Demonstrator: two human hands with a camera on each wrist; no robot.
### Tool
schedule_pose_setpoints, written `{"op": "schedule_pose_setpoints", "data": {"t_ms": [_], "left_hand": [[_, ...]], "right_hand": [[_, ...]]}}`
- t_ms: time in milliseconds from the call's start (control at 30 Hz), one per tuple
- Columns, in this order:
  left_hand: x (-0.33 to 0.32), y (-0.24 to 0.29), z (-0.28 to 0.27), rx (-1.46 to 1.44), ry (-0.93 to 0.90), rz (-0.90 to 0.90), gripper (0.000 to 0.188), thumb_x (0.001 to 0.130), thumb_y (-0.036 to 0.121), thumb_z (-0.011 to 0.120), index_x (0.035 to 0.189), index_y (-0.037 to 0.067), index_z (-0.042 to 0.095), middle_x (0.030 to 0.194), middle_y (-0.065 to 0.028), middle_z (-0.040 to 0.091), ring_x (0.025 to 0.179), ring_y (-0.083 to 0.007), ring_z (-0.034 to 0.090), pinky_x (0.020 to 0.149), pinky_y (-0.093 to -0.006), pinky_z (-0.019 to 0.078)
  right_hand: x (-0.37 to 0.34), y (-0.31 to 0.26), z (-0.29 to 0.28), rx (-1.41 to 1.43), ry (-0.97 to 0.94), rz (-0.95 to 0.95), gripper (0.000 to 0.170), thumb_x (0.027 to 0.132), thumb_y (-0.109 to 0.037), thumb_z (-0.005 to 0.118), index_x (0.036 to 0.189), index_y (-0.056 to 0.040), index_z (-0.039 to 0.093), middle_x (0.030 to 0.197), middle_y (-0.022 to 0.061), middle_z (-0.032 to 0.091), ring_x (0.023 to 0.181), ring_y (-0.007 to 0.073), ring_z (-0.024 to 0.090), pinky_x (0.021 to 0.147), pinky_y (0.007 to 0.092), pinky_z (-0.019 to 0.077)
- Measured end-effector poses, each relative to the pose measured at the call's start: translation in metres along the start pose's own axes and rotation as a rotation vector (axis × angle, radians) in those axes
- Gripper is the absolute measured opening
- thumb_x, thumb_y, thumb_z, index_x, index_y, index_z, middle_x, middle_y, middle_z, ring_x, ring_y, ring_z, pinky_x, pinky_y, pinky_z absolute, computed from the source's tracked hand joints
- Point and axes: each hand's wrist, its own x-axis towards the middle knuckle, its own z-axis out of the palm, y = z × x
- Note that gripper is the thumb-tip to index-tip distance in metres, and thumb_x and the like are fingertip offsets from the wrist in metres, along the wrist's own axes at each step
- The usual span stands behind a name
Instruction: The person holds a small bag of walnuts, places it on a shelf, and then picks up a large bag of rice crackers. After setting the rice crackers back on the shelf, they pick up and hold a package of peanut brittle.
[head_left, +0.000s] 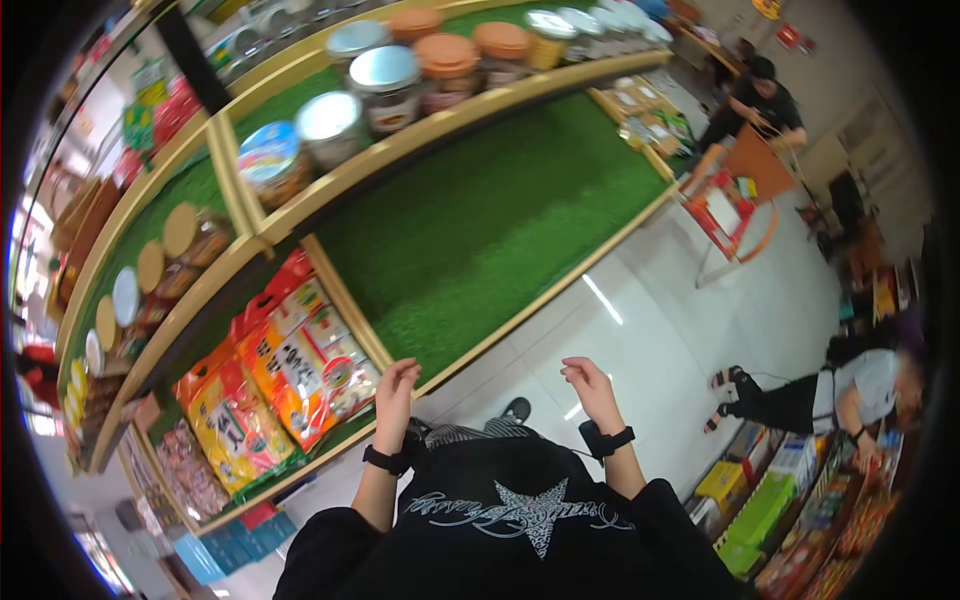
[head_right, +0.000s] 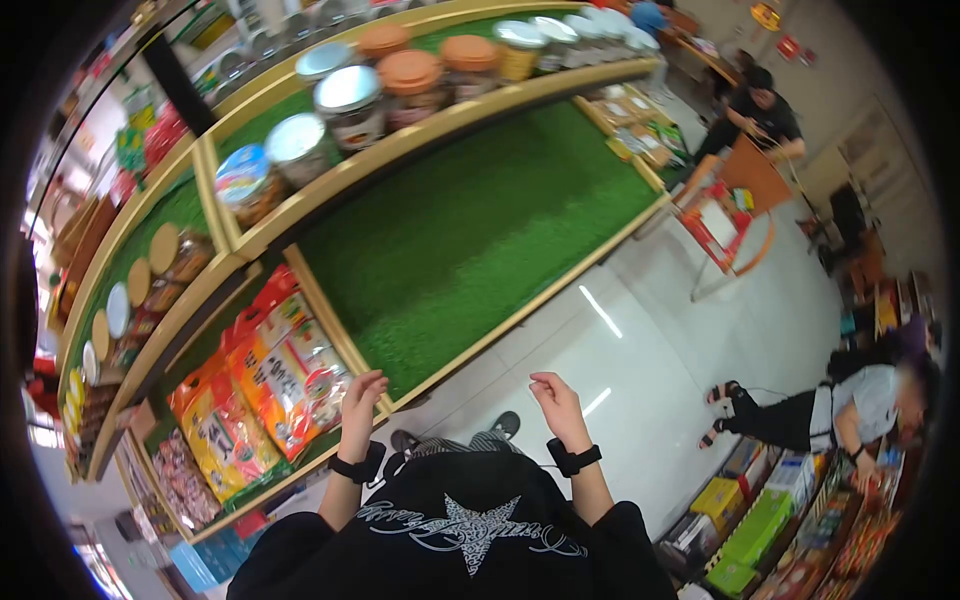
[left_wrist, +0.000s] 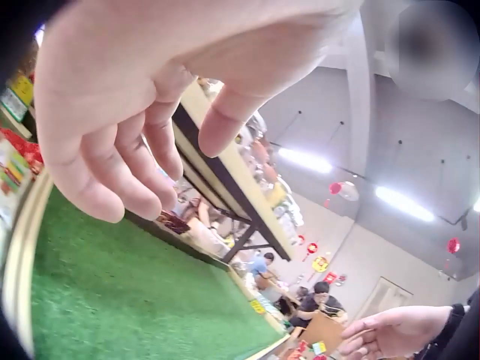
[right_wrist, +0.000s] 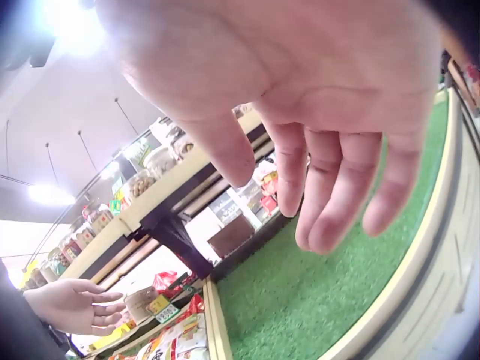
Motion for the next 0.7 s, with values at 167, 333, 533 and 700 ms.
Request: {"op": "schedule_pose_setpoints", "data": {"t_ms": [167,333,533,700], "left_hand": [[-0.003,0.005,0.098,-0.020,-0.252,-0.034,0.024,0.084,0.008,0.050,0.105,-0.003,0.053,0.095,-0.0086,0.060,0.090,-0.0130,0.054,0.081,-0.0241,0.0415],[-0.004,0.000,0.175,0.050,-0.455,0.001,0.026,0.085,0.011,0.048,0.107,-0.001,0.053,0.097,-0.0080,0.060,0.089,-0.0121,0.054,0.078,-0.0230,0.0413],[0.006,0.004,0.241,0.178,-0.739,-0.007,0.022,0.086,0.009,0.052,0.105,-0.001,0.054,0.094,-0.0068,0.060,0.089,-0.0117,0.055,0.078,-0.0223,0.0421],[0.020,0.011,0.285,0.270,-0.833,0.042,0.022,0.086,0.009,0.051,0.105,-0.001,0.054,0.094,-0.0075,0.061,0.087,-0.0118,0.056,0.078,-0.0226,0.0425]], "right_hand": [[-0.030,0.013,-0.084,0.123,0.271,-0.003,0.021,0.086,-0.010,0.049,0.102,0.0008,0.056,0.087,0.0088,0.062,0.083,0.0136,0.057,0.076,0.0250,0.0438],[-0.073,0.047,-0.132,0.254,0.484,0.028,0.020,0.086,-0.009,0.049,0.101,0.0026,0.055,0.087,0.0093,0.061,0.083,0.0139,0.057,0.075,0.0249,0.0435],[-0.110,0.068,-0.145,0.368,0.694,0.122,0.019,0.085,-0.009,0.050,0.099,0.0015,0.056,0.087,0.0091,0.062,0.081,0.0127,0.056,0.075,0.0242,0.0435],[-0.115,0.089,-0.150,0.447,0.782,0.183,0.018,0.085,-0.008,0.050,0.099,0.0017,0.056,0.087,0.0092,0.062,0.082,0.0137,0.056,0.075,0.0243,0.0436]]}}
